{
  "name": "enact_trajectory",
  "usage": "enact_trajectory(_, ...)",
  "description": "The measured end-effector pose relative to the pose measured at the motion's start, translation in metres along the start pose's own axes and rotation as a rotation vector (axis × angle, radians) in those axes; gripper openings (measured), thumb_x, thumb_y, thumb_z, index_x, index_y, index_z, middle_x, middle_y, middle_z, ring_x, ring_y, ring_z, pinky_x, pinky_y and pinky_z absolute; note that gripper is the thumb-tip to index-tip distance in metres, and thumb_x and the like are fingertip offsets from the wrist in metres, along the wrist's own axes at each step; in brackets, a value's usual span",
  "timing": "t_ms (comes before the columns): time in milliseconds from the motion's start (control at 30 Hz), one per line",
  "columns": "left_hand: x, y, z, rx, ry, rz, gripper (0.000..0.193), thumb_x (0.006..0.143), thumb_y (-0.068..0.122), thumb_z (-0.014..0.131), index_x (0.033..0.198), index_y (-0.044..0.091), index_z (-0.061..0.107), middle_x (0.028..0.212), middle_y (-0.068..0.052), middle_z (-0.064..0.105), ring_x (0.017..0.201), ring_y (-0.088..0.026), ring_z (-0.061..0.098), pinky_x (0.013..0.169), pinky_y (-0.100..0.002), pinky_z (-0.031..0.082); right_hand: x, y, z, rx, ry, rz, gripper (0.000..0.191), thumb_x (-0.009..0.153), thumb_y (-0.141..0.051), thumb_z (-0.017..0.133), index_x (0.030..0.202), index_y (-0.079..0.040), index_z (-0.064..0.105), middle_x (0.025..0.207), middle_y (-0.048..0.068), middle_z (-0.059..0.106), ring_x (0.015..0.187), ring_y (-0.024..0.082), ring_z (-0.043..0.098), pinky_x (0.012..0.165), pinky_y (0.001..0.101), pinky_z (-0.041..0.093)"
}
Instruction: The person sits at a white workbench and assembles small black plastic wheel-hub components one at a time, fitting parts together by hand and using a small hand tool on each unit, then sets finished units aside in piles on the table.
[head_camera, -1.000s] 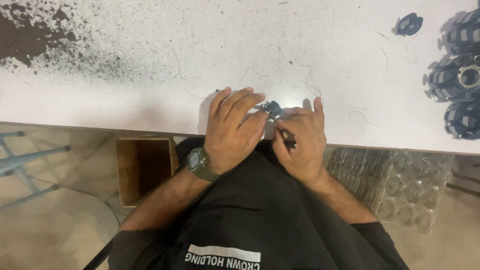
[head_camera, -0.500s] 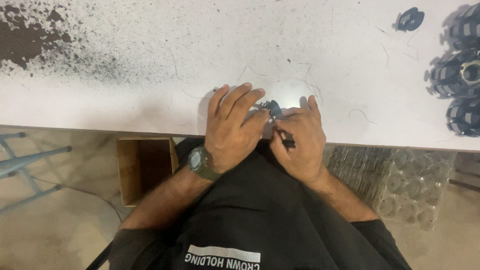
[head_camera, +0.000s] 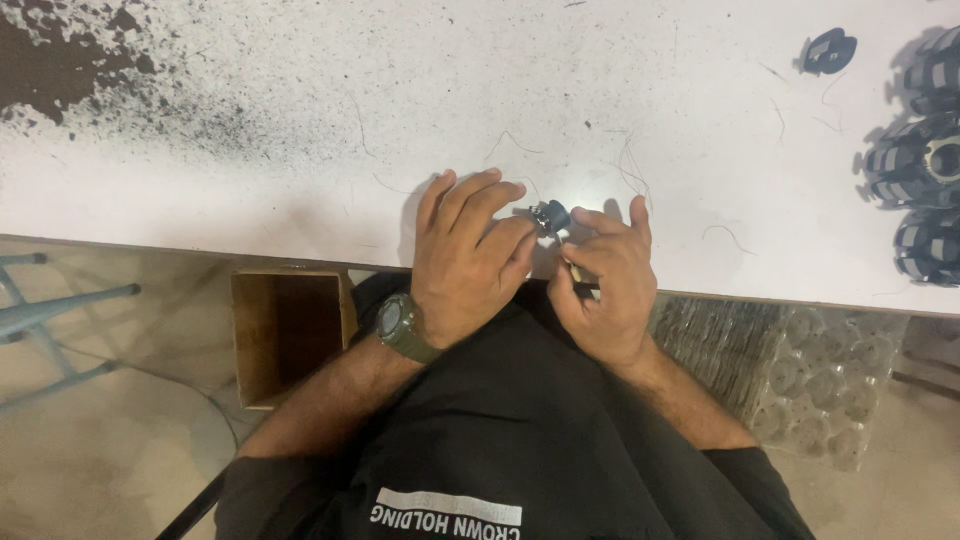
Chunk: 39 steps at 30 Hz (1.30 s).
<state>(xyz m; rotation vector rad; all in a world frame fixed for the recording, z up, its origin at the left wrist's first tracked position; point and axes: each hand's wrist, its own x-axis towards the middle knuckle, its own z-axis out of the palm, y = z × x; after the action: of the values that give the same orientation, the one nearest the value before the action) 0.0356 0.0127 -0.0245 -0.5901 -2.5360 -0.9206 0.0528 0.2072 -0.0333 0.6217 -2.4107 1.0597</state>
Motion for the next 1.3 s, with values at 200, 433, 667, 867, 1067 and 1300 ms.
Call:
enact_trajectory(200, -0.003, 0.001, 0.004, 0.085, -0.011, 0.005, 0.016, 0.092, 0.022, 0.081, 0.101, 0.012, 0.071, 0.135, -0.006, 0.059, 0.14, -0.026, 0.045, 0.123, -0.056, 0.026, -0.002, 0.0, 0.002, 0.018, 0.029, 0.046, 0.025, 0.084, 0.006, 0.076, 0.102, -0.005, 0.061, 0.1, 0.012, 0.066, 0.119, 0.032, 0.068, 0.126, 0.0614, 0.033)
enact_trajectory(433, 0.001, 0.001, 0.0, 0.05, -0.023, 0.029, 0.022, 0.092, 0.02, 0.082, 0.108, 0.011, 0.069, 0.137, -0.007, 0.057, 0.14, -0.027, 0.046, 0.122, -0.056, 0.031, -0.007, 0.005, 0.0, 0.061, 0.027, 0.039, 0.025, 0.088, 0.004, 0.075, 0.105, -0.005, 0.059, 0.099, 0.009, 0.064, 0.122, 0.034, 0.068, 0.127, 0.0645, 0.033)
enact_trajectory(667, 0.012, -0.002, -0.011, -0.031, -0.092, 0.076, 0.031, 0.092, 0.015, 0.08, 0.12, 0.01, 0.069, 0.136, -0.006, 0.057, 0.137, -0.027, 0.049, 0.118, -0.053, 0.039, -0.011, 0.005, -0.003, 0.203, 0.102, 0.125, 0.025, 0.094, 0.002, 0.07, 0.114, -0.005, 0.056, 0.114, 0.014, 0.065, 0.127, 0.031, 0.065, 0.132, 0.063, 0.03)
enact_trajectory(867, 0.021, -0.007, -0.012, -0.06, -0.149, 0.124, 0.033, 0.093, 0.015, 0.08, 0.124, 0.01, 0.068, 0.134, -0.007, 0.06, 0.134, -0.028, 0.052, 0.114, -0.05, 0.041, -0.007, 0.005, -0.007, 0.376, 0.08, 0.274, 0.024, 0.103, -0.001, 0.066, 0.121, -0.006, 0.051, 0.125, 0.011, 0.065, 0.132, 0.024, 0.063, 0.133, 0.0556, 0.029)
enact_trajectory(1067, 0.023, -0.007, -0.01, -0.084, -0.15, 0.169, 0.027, 0.092, 0.013, 0.08, 0.118, 0.01, 0.072, 0.124, -0.005, 0.066, 0.129, -0.025, 0.057, 0.113, -0.048, 0.043, -0.004, 0.006, -0.012, 0.361, 0.007, 0.404, 0.026, 0.102, -0.003, 0.066, 0.124, -0.002, 0.052, 0.124, 0.012, 0.061, 0.132, 0.025, 0.061, 0.121, 0.0454, 0.043)
enact_trajectory(1300, 0.03, -0.002, -0.008, -0.236, -0.152, 0.018, 0.023, 0.09, 0.015, 0.081, 0.111, 0.011, 0.073, 0.113, -0.003, 0.071, 0.116, -0.024, 0.063, 0.108, -0.046, 0.044, -0.003, 0.007, -0.012, 0.289, -0.026, 0.334, 0.025, 0.103, -0.005, 0.068, 0.124, -0.001, 0.055, 0.116, 0.011, 0.06, 0.119, 0.024, 0.066, 0.122, 0.0448, 0.049)
